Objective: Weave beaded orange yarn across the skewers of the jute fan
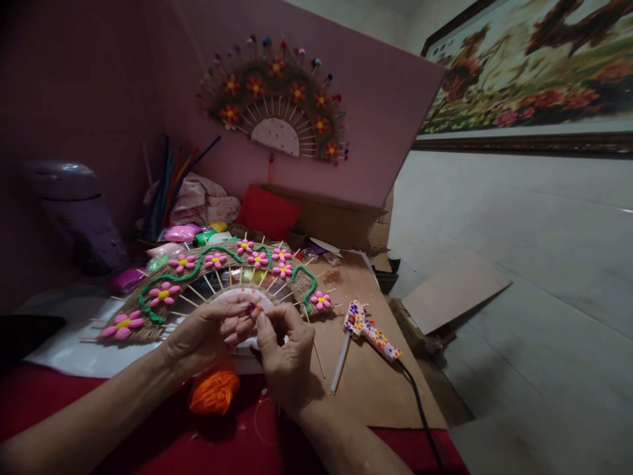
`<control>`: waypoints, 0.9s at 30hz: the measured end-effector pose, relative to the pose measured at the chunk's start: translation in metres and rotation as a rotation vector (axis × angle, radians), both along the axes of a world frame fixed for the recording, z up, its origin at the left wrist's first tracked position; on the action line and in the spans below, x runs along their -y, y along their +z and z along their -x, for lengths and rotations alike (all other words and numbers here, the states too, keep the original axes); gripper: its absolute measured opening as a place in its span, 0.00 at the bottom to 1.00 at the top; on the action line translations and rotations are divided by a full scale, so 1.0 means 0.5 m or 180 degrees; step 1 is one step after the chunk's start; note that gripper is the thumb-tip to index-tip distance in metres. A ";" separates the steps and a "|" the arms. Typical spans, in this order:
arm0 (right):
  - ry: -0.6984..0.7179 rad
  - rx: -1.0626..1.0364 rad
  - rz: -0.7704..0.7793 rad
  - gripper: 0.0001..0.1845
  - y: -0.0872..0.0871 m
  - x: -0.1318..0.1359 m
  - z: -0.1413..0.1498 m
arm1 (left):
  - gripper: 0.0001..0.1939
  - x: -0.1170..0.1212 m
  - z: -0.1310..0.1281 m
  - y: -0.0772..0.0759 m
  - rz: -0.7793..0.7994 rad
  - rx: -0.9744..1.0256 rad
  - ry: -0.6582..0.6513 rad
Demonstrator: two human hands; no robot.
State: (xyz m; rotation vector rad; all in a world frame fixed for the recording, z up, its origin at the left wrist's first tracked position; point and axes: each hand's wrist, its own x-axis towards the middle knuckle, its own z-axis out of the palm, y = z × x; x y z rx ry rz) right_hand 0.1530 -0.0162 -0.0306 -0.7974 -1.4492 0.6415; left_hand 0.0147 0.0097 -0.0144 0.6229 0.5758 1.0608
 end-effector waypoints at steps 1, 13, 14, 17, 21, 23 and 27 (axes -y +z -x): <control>0.0092 -0.0091 0.0060 0.06 0.002 0.000 -0.001 | 0.06 0.000 -0.001 0.001 -0.0002 -0.0011 0.0033; 0.1058 -0.0877 0.0716 0.07 0.015 -0.009 -0.010 | 0.06 0.003 -0.008 -0.001 0.0003 -0.0130 0.0446; 0.1085 -0.0865 0.0715 0.06 0.016 -0.009 -0.011 | 0.06 0.005 -0.008 0.001 -0.0019 -0.0141 0.0448; 0.1133 -0.0869 0.0723 0.05 0.018 -0.010 -0.011 | 0.06 0.009 -0.009 0.005 -0.0104 -0.0124 0.0368; 0.0702 -0.0885 0.0710 0.07 0.012 -0.017 -0.010 | 0.05 0.016 -0.012 0.009 -0.0128 -0.0025 0.0276; 0.0524 -0.0864 0.0712 0.08 0.007 -0.021 -0.009 | 0.03 0.018 -0.013 0.013 -0.0184 0.0031 0.0202; 0.0404 -0.0835 0.0681 0.08 0.001 -0.026 -0.010 | 0.03 0.029 -0.014 0.032 -0.0173 0.0081 0.0007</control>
